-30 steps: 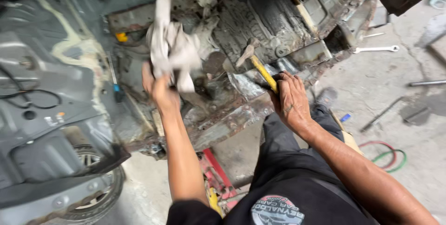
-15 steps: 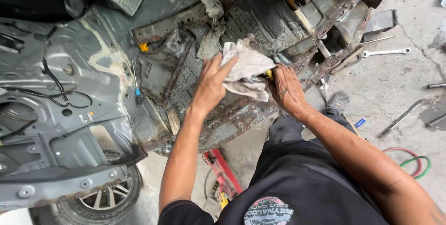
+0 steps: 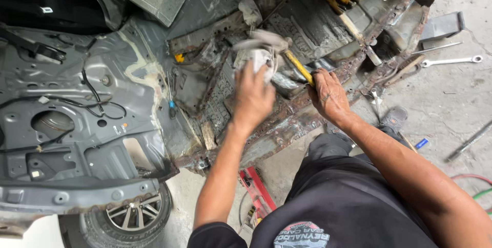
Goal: The person works on the rusted underbody and wheel-arch area of a car body shell, hammering and shaping the metal panel, holding a panel in place, and using locking pliers and a wrench on the panel. They also wipe the work area with a cloth and reposition locking pliers on the panel while continuing to hammer.
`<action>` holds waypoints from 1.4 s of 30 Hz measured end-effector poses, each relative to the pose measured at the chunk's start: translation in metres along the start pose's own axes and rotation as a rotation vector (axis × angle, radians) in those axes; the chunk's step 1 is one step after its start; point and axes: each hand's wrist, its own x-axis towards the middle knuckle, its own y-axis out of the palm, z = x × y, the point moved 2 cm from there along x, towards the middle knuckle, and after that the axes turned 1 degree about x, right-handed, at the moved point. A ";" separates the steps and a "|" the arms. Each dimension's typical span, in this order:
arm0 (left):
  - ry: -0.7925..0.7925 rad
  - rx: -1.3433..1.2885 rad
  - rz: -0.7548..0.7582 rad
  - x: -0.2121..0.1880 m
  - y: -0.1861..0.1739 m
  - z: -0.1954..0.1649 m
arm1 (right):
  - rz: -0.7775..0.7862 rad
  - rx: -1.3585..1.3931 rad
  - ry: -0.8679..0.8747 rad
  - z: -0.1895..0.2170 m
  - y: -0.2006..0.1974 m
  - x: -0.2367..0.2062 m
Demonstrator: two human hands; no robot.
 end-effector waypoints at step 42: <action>0.368 0.094 0.277 0.029 0.041 0.045 | -0.068 0.074 0.306 0.021 -0.187 -0.057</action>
